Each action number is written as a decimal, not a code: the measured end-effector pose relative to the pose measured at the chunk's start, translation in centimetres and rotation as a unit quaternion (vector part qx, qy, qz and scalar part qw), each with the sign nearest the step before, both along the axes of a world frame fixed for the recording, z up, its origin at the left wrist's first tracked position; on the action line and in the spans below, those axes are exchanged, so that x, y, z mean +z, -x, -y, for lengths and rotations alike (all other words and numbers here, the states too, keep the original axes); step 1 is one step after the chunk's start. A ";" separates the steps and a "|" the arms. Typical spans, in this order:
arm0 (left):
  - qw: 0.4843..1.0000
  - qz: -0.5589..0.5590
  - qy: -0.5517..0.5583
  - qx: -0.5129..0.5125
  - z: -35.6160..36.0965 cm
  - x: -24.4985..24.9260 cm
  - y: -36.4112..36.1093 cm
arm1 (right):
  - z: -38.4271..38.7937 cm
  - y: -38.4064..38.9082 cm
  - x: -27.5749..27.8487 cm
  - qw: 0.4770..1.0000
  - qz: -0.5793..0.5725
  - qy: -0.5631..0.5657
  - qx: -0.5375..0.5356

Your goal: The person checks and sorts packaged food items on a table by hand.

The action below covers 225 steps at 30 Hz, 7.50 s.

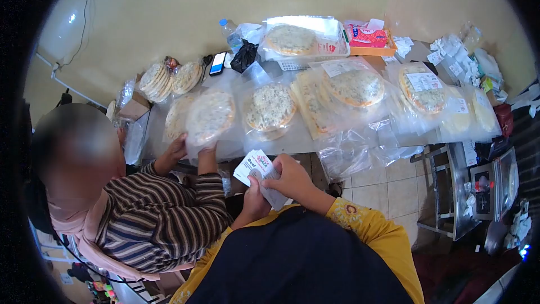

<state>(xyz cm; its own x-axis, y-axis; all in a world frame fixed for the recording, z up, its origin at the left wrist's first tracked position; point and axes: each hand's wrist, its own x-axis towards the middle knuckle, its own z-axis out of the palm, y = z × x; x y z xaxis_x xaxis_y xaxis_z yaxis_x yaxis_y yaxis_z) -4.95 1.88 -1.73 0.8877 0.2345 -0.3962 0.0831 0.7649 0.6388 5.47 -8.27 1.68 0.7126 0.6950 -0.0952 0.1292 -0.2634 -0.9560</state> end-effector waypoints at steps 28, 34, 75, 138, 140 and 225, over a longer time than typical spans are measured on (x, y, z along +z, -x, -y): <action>0.994 -0.105 0.019 -0.037 -1.3 -2.5 0.8 | 0.7 -2.2 -6.4 0.987 -0.154 -0.036 -0.036; 0.989 -0.137 0.050 -0.036 -2.4 -1.6 0.5 | 0.3 -3.4 -5.8 0.968 -0.248 -0.031 -0.013; 0.971 -0.228 -0.061 0.035 -4.0 -0.6 2.5 | -13.5 -14.1 -12.0 0.796 -0.433 -0.330 -0.262; 0.956 -0.257 -0.071 0.122 -2.1 -0.2 -2.2 | -11.8 -17.6 -11.2 0.854 -0.421 -0.199 -0.233; 0.958 -0.255 -0.067 0.118 -2.4 -0.6 -1.6 | -11.6 -17.0 -11.1 0.832 -0.433 -0.248 -0.242; 0.938 -0.123 -0.324 0.019 1.0 1.2 -25.8 | 11.3 -35.3 -5.1 0.981 -0.117 0.034 -0.150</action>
<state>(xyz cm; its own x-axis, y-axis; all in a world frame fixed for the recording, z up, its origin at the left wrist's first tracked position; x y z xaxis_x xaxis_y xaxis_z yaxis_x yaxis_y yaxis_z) 20.80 0.92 -0.48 0.7738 0.5268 -0.3518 0.2696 0.2287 0.9354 40.73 -19.56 -3.42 0.8379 0.4431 -0.3189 -0.1844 -0.3201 -0.9293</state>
